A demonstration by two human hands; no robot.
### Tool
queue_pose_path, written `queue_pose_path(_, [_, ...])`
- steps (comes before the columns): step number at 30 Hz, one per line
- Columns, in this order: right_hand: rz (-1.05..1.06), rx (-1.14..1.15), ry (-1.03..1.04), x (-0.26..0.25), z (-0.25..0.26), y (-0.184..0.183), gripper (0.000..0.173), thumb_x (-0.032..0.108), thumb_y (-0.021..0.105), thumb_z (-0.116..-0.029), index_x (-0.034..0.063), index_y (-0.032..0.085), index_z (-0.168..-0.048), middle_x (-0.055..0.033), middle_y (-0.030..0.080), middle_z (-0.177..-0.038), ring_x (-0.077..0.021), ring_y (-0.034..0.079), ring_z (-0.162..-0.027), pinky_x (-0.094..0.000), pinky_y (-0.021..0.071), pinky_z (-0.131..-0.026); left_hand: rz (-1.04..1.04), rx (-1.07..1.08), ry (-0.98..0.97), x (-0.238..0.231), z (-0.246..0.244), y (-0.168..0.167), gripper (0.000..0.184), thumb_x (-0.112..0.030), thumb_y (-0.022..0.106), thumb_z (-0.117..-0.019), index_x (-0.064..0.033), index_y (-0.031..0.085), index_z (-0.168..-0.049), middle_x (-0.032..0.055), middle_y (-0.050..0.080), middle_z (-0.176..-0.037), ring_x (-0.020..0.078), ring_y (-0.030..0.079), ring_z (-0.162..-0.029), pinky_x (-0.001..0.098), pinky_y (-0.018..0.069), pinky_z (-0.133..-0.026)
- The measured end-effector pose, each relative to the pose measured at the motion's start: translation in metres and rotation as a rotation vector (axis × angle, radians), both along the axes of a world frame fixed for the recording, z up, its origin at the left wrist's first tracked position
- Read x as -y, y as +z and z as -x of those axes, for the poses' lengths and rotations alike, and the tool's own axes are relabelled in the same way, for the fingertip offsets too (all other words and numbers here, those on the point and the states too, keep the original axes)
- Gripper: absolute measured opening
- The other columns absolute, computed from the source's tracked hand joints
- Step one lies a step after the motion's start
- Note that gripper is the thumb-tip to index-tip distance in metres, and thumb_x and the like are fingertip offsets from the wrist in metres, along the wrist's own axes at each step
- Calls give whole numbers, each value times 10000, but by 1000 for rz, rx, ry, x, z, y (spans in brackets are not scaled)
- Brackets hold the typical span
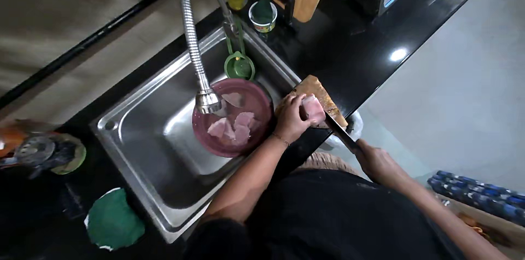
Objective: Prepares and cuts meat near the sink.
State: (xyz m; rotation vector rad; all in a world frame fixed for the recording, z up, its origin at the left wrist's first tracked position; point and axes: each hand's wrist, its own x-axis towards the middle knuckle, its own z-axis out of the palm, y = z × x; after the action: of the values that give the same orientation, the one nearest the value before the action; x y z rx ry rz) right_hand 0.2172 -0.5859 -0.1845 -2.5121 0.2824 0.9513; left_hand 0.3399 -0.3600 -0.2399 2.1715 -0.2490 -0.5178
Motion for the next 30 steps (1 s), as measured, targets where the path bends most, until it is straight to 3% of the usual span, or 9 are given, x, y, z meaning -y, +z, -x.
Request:
queue_pose_path(6, [-42,103,18,-1,-4,-1,255,190,449,-1097,-13,582,-1176,-194,654,-797,-377,689,-747,-555,552,-691,148,34,113,9,5,1,661,-212,880,-813,-34,598,-1384,209,571,-1365,255,664,-1052,374,582,-875])
queue_pose_path(10, [32,146,5,1,-6,9,244,178,454,-1095,-5,591,-1179,-206,656,-780,-402,689,-732,-584,548,-667,253,26,162,19,8,-5,666,-176,877,-806,-14,583,-1381,222,558,-1386,271,645,-1130,382,578,-904])
queue_pose_path(13, [93,127,8,1,-7,9,221,160,478,-1087,-3,601,-1171,-231,669,-799,-436,695,-759,-617,544,-682,207,2,142,18,10,-12,696,-203,869,-817,-18,565,-1415,224,553,-1399,299,603,-1220,417,532,-1008])
queue_pose_path(15, [100,210,6,2,-5,7,217,158,492,-1082,-13,614,-1133,-228,656,-758,-432,685,-711,-614,534,-638,165,-27,127,16,11,-9,746,-248,867,-825,-50,534,-1463,214,507,-1452,304,574,-1263,428,509,-1045])
queue_pose_path(18, [57,347,-24,1,-4,9,237,160,492,-1075,-42,610,-1113,-197,615,-695,-377,641,-611,-563,512,-564,198,25,145,12,13,-8,784,-248,847,-853,-28,472,-1505,227,476,-1499,317,580,-1262,444,512,-1037])
queue_pose_path(22, [-25,303,-94,-10,-19,23,283,177,434,-1101,-43,575,-1211,-165,615,-745,-301,628,-590,-512,541,-574,292,208,194,13,13,-15,554,-161,786,-882,26,586,-1364,232,581,-1390,301,635,-1179,420,555,-949])
queue_pose_path(24, [9,262,-86,-23,-31,35,284,169,407,-1105,-32,565,-1229,-170,624,-773,-308,648,-625,-516,551,-604,307,215,191,14,12,-16,503,-180,772,-897,16,609,-1331,216,598,-1368,291,647,-1151,423,557,-945])
queue_pose_path(28, [132,217,-47,-52,-50,53,281,140,406,-1104,-40,556,-1260,-248,673,-926,-415,699,-847,-577,548,-758,291,149,158,16,10,-13,464,-188,747,-921,-6,617,-1327,210,577,-1387,287,638,-1121,426,548,-915])
queue_pose_path(30, [168,205,-27,-61,-54,54,294,135,406,-1101,-42,550,-1286,-265,686,-998,-442,705,-935,-592,549,-814,279,113,138,17,9,-13,445,-190,736,-930,-27,626,-1329,202,564,-1409,299,624,-1169,445,544,-955])
